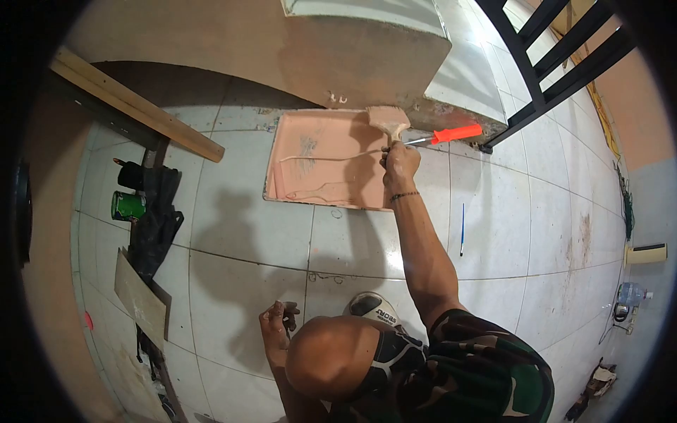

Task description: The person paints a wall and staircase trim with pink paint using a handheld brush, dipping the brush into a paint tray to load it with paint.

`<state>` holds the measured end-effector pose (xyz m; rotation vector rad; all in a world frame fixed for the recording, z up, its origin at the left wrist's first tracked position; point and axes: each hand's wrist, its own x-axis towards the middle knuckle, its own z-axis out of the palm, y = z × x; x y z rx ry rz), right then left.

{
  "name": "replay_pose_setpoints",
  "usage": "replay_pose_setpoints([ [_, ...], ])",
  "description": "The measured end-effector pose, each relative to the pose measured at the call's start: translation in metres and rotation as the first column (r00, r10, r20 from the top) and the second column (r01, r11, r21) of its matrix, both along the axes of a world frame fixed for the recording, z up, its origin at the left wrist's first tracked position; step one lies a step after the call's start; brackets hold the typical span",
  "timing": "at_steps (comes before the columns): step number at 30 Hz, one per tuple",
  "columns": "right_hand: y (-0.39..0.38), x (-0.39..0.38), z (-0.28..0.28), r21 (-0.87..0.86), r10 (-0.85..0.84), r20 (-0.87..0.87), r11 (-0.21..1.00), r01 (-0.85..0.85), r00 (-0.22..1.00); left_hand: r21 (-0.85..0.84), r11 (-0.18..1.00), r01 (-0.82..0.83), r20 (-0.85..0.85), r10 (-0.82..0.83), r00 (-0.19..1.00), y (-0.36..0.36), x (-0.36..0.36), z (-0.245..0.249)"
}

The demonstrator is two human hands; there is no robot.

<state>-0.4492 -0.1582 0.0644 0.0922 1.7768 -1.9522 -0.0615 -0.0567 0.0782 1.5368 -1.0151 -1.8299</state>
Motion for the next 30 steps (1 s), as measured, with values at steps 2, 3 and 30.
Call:
replay_pose_setpoints([
  [2,-0.012,-0.021,0.0,0.095,-0.047,-0.087,0.994,0.055,0.995,0.016,1.0,0.0,-0.008,0.0,1.0,-0.003,0.002,0.001],
  [3,-0.019,-0.029,0.016,-0.024,-0.059,-0.053,0.998,0.058,0.997,0.006,1.0,-0.002,-0.009,0.002,1.0,-0.006,0.003,0.003],
  [30,0.047,0.009,0.151,-0.06,0.092,-0.426,0.99,-0.129,0.9,0.102,0.995,0.018,-0.07,-0.011,0.997,-0.001,-0.009,-0.011],
])
